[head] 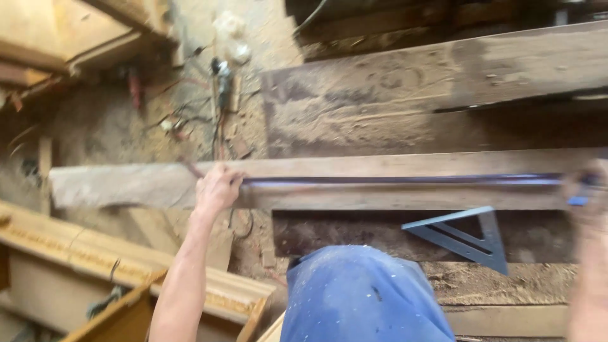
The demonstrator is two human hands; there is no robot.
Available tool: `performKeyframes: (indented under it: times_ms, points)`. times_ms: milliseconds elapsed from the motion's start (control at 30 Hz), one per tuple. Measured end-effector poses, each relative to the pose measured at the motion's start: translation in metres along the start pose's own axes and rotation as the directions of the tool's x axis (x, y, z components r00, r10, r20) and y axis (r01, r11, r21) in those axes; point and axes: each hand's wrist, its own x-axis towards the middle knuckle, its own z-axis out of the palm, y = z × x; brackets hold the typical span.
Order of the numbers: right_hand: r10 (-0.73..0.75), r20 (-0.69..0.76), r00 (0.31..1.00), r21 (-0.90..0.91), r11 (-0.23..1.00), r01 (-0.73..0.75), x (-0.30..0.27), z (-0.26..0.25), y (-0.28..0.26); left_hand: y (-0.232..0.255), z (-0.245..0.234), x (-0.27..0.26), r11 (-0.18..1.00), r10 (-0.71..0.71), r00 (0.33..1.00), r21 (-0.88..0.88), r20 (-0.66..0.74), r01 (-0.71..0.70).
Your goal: Measuring, marking, and cutting a wooden board using a tape measure, speed square, pencil, and circular saw.
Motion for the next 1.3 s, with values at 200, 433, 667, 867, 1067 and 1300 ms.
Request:
performKeyframes:
  times_ms: [200,433,667,867,1067,1300]
  points:
    - [-0.303,-0.111,0.946,-0.911,0.412,0.025,-0.042,0.216,0.228,0.077,0.043,0.027,0.964,0.266,0.896,0.114,-0.355,-0.241]
    - [-0.149,-0.04,0.988,-0.792,0.608,0.059,0.005,0.3,0.343,0.249,-0.015,0.066,0.941,0.338,0.913,0.05,-0.229,-0.336]
    - [-0.261,0.626,0.735,-0.462,-0.883,0.081,0.062,0.259,0.347,0.327,-0.002,0.12,0.913,0.33,0.701,0.024,-0.632,-0.407]
    - [-0.27,0.589,0.761,-0.48,-0.875,0.061,0.02,0.319,0.33,0.333,-0.002,0.12,0.89,0.383,0.568,0.126,-0.729,-0.438]
    - [-0.208,0.721,0.661,-0.442,-0.873,0.207,-0.037,0.272,0.312,0.243,-0.012,0.108,0.746,0.208,0.4,-0.12,-0.893,-0.655]
    - [-0.284,0.759,0.586,-0.547,-0.766,0.337,-0.023,0.264,0.361,0.25,-0.171,0.141,0.259,-0.156,0.915,-0.91,-0.371,-0.325]
